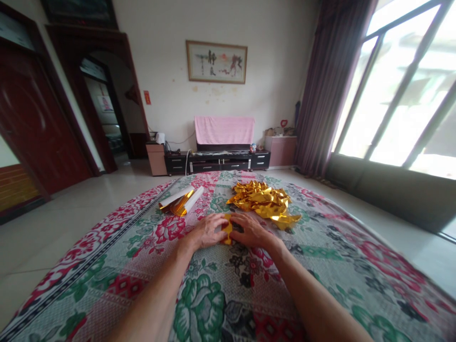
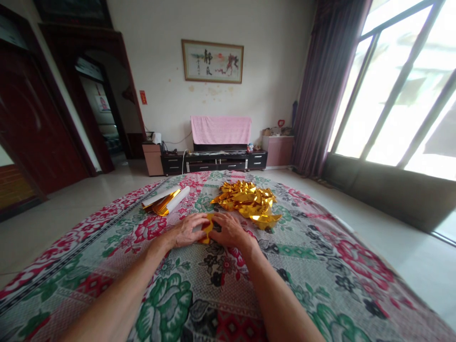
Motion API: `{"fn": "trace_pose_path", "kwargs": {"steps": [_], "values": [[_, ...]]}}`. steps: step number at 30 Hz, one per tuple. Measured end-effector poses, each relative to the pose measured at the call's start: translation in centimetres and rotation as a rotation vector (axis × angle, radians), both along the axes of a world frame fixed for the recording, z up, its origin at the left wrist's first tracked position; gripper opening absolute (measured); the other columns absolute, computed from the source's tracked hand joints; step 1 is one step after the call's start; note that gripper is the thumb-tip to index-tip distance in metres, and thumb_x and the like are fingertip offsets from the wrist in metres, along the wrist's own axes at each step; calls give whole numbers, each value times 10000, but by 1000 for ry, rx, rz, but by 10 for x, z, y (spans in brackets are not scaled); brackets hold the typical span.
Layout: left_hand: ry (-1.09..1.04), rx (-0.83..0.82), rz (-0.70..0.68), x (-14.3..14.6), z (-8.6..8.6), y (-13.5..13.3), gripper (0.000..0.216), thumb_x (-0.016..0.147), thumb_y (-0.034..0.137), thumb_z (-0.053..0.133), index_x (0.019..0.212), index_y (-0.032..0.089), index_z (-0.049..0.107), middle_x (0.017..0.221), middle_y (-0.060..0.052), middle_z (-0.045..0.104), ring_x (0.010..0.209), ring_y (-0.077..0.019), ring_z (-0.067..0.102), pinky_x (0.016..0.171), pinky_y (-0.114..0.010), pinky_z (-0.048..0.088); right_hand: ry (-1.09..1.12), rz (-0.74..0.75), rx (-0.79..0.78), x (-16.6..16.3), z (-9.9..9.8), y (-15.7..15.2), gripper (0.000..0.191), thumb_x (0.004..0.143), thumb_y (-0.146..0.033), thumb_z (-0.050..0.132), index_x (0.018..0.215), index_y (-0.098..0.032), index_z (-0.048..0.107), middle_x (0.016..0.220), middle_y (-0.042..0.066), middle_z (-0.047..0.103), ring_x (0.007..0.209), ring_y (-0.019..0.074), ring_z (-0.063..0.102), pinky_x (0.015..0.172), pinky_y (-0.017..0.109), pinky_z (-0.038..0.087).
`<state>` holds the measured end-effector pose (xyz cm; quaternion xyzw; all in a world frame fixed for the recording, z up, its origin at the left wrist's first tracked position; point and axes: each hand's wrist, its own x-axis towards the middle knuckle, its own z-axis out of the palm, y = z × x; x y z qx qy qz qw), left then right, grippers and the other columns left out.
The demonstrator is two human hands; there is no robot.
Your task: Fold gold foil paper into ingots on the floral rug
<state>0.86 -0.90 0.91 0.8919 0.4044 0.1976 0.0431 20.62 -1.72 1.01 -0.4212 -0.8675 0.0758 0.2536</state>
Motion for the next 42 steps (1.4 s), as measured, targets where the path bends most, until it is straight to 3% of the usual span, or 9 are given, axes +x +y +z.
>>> {"fn": "trace_pose_path", "kwargs": {"steps": [7, 16, 19, 25, 28, 31, 33, 37, 42], "values": [[-22, -15, -1, 0, -3, 3, 346, 782, 329, 538, 1099, 200, 589, 1266, -56, 519, 1170, -198, 456, 1024, -344, 348, 60, -26, -5, 7, 0, -1, 317, 741, -197, 535, 1000, -317, 672, 1213, 0, 558, 1038, 200, 567, 924, 368, 427], [-76, -67, 19, -1, -6, 5, 415, 754, 342, 559, 1144, 201, 550, 1283, -70, 505, 1189, -210, 444, 1034, -366, 336, 275, -6, -66, 12, 6, -5, 320, 660, -82, 422, 688, -227, 706, 1029, -7, 655, 922, 155, 607, 870, 296, 459], [-148, -122, 28, -2, -6, 3, 606, 741, 337, 563, 1303, 197, 386, 1290, -82, 495, 1169, -206, 466, 1011, -363, 367, 326, -48, 56, -5, 6, -6, 332, 661, -55, 408, 750, -218, 683, 855, 8, 678, 826, 147, 611, 812, 272, 468], [-234, -181, 40, -2, 0, -2, 728, 712, 303, 569, 1366, 156, 283, 1301, -116, 481, 1179, -226, 464, 1012, -374, 374, 189, -29, 60, -34, 3, -8, 268, 748, -88, 439, 912, -184, 627, 950, 57, 641, 883, 159, 575, 807, 259, 433], [-287, -176, 72, -8, 1, 4, 663, 703, 174, 518, 1339, 191, 333, 1277, -70, 513, 1150, -188, 493, 987, -330, 403, 136, -5, 72, -35, 1, -8, 208, 786, -110, 431, 821, -181, 623, 900, 51, 627, 862, 153, 557, 808, 261, 415], [-316, 43, 308, -16, -4, 14, 466, 703, 110, 471, 1159, 187, 532, 1179, -59, 578, 1116, -182, 510, 984, -328, 394, 129, -12, 81, -34, 1, -8, 201, 789, -105, 430, 793, -178, 618, 859, 47, 617, 832, 148, 546, 792, 257, 408], [-249, 149, 437, -20, -10, 19, 258, 758, 178, 471, 964, 169, 626, 992, -73, 638, 989, -189, 565, 923, -340, 424, 129, -19, 77, -33, 1, -8, 204, 781, -95, 433, 789, -179, 619, 852, 45, 614, 830, 148, 543, 788, 254, 404], [-136, 201, 468, -15, -15, 18, 218, 801, 340, 499, 833, 182, 645, 866, -64, 638, 870, -181, 578, 838, -321, 433, 115, -33, 81, -34, 2, -9, 206, 771, -89, 432, 780, -178, 618, 846, 45, 611, 832, 151, 540, 799, 262, 395], [-83, 179, 501, -3, -13, 15, 201, 784, 328, 525, 864, 192, 650, 908, -71, 632, 886, -204, 570, 795, -318, 432, 105, -13, 118, -34, 0, -8, 213, 767, -80, 430, 794, -177, 618, 833, 41, 609, 844, 153, 534, 823, 267, 381]]}}
